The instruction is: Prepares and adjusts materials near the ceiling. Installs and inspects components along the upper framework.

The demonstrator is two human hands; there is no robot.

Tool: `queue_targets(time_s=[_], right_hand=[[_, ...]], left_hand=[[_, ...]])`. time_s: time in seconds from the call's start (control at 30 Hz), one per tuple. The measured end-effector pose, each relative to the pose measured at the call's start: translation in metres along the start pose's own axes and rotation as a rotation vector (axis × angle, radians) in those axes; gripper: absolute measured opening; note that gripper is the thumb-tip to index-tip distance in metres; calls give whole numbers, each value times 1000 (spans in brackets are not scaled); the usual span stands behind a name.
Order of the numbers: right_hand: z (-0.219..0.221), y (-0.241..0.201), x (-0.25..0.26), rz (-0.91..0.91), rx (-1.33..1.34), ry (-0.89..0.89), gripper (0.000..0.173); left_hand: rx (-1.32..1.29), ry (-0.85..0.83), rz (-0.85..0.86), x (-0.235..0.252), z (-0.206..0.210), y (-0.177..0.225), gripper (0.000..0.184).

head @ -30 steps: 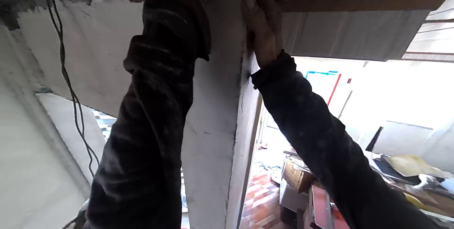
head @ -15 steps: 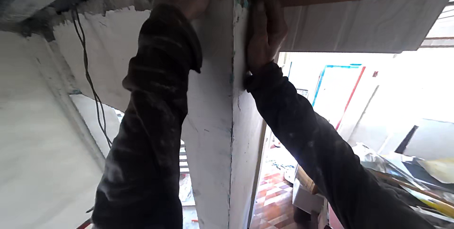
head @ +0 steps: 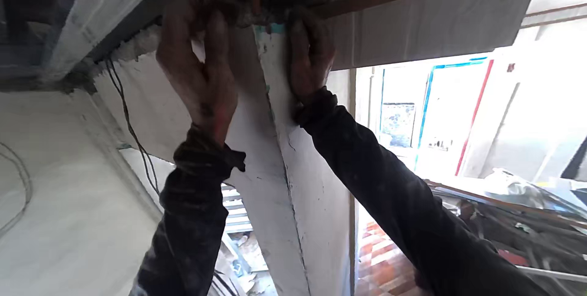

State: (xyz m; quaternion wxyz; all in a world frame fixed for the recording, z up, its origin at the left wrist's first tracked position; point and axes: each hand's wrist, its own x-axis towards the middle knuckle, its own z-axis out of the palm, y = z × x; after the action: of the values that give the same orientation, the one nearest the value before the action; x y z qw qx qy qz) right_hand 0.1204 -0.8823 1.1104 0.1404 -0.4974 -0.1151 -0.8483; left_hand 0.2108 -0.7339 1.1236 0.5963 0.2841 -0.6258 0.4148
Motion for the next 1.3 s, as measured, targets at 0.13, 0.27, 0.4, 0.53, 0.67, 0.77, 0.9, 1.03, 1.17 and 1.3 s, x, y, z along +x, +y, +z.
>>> queue_targets(time_s=[0.13, 0.27, 0.4, 0.53, 0.67, 0.77, 0.9, 1.03, 1.17, 1.3], right_hand=[[-6, 1, 1, 43, 124, -13, 32], [-44, -18, 5, 239, 486, -228, 39], [-81, -47, 9, 364, 650, -470, 36], [-98, -53, 20, 470, 711, -485, 25], [-109, -49, 43, 303, 357, -531, 20], [-113, -35, 80, 39, -201, -533, 22], [-103, -32, 119, -15, -470, -613, 29], [-92, -25, 139, 204, -330, -554, 28], [-87, -19, 146, 195, -186, -396, 22], [-89, -15, 156, 165, -177, -603, 34]], left_hand=[[87, 12, 109, -9, 6, 28, 26], [158, -136, 123, -2, 21, 46, 26], [141, -197, 92, -6, 44, 51, 23], [151, -221, 124, -7, 54, 49, 21], [254, -288, 152, -8, 51, 45, 26], [388, -271, 179, -9, 48, 43, 29], [501, -256, 263, -11, 50, 35, 26], [559, -281, 283, -11, 49, 37, 25], [614, -298, 321, -10, 50, 39, 26], [628, -323, 333, -11, 49, 37, 25]])
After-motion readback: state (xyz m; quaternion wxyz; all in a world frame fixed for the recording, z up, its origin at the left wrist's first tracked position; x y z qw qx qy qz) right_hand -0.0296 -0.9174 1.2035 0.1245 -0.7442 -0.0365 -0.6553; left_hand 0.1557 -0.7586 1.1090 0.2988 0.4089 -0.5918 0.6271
